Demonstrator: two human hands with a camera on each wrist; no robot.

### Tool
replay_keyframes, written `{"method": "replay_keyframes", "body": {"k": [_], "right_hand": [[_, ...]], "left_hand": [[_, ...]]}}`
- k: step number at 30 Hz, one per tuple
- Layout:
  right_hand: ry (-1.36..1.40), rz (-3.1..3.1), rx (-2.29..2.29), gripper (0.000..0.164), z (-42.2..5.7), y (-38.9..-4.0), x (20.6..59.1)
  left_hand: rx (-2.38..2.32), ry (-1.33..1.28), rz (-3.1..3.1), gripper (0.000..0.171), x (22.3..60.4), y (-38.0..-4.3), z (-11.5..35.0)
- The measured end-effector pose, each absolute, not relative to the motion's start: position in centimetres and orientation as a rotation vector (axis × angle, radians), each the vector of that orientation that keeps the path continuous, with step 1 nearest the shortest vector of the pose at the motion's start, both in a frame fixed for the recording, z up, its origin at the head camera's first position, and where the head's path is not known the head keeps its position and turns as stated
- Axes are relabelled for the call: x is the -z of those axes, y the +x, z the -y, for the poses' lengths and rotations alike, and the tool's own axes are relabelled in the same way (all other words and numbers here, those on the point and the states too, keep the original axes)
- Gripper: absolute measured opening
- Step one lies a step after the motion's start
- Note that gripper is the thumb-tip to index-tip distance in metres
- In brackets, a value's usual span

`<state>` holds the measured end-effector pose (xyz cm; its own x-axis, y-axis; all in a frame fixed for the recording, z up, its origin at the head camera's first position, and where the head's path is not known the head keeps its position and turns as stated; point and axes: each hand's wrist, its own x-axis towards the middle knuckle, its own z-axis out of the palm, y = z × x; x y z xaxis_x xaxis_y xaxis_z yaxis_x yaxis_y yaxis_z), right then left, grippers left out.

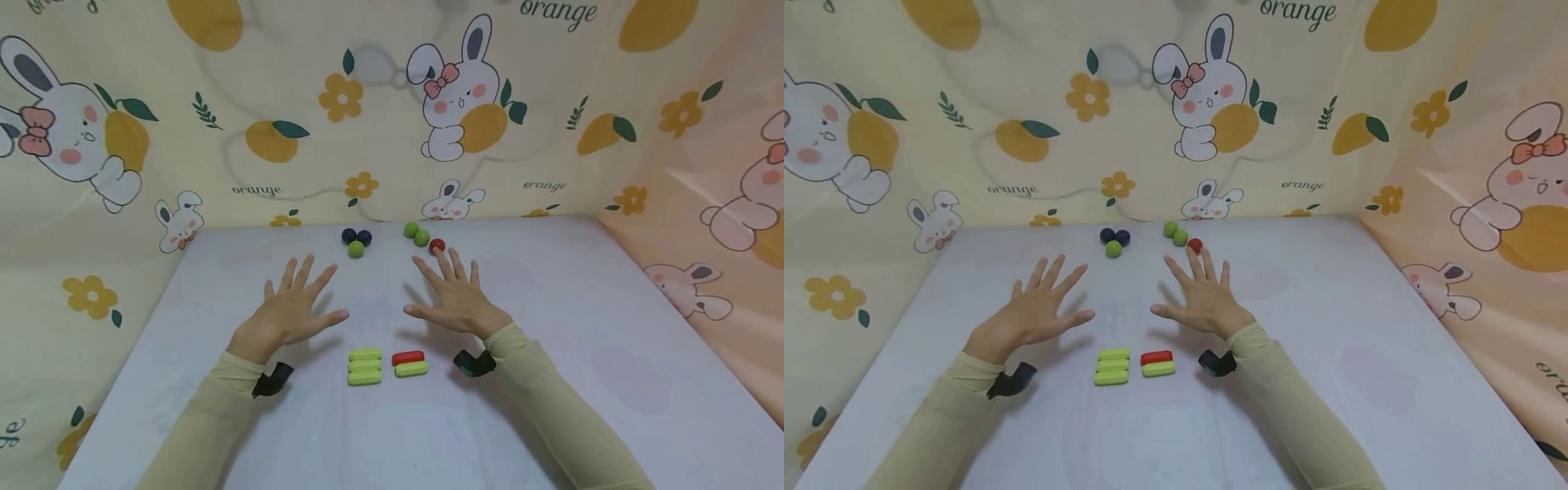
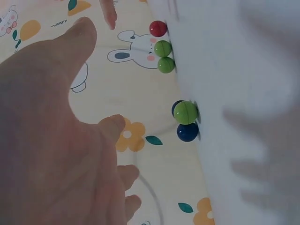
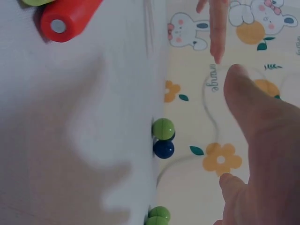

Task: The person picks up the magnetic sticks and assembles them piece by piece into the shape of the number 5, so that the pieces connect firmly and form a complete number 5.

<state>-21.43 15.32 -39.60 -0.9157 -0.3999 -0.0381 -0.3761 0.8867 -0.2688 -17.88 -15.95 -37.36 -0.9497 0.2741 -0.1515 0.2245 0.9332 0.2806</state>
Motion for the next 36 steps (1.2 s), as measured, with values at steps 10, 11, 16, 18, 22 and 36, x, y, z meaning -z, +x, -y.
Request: {"method": "replay_keyframes", "body": {"k": [10, 11, 16, 18, 22, 36], "right_hand": [[-0.64, -2.917, 0.371, 0.091, -15.6, -21.6, 40.3], [-0.648, -2.916, 0.373, 0.091, -15.6, -21.6, 40.3], [-0.662, -2.918, 0.383, 0.089, -16.0, -21.8, 40.6], [-0.661, -2.914, 0.39, 0.089, -16.1, -22.0, 40.6], [-0.693, -2.922, 0.392, 0.088, -16.3, -22.2, 40.7], [-0.672, -2.906, 0.466, 0.079, -16.3, -22.4, 41.3]], "left_hand": [[-0.374, 0.486, -2.899, 0.088, 38.3, -17.6, 16.4], [-0.367, 0.502, -2.903, 0.088, 38.3, -17.6, 16.4], [-0.353, 0.606, -2.921, 0.082, 38.7, -17.5, 16.3], [-0.372, 0.634, -2.918, 0.079, 38.8, -17.5, 16.2], [-0.435, 0.664, -2.887, 0.072, 39.4, -17.6, 16.0], [-0.688, 0.793, -2.734, 0.054, 40.7, -16.9, 14.1]]}}
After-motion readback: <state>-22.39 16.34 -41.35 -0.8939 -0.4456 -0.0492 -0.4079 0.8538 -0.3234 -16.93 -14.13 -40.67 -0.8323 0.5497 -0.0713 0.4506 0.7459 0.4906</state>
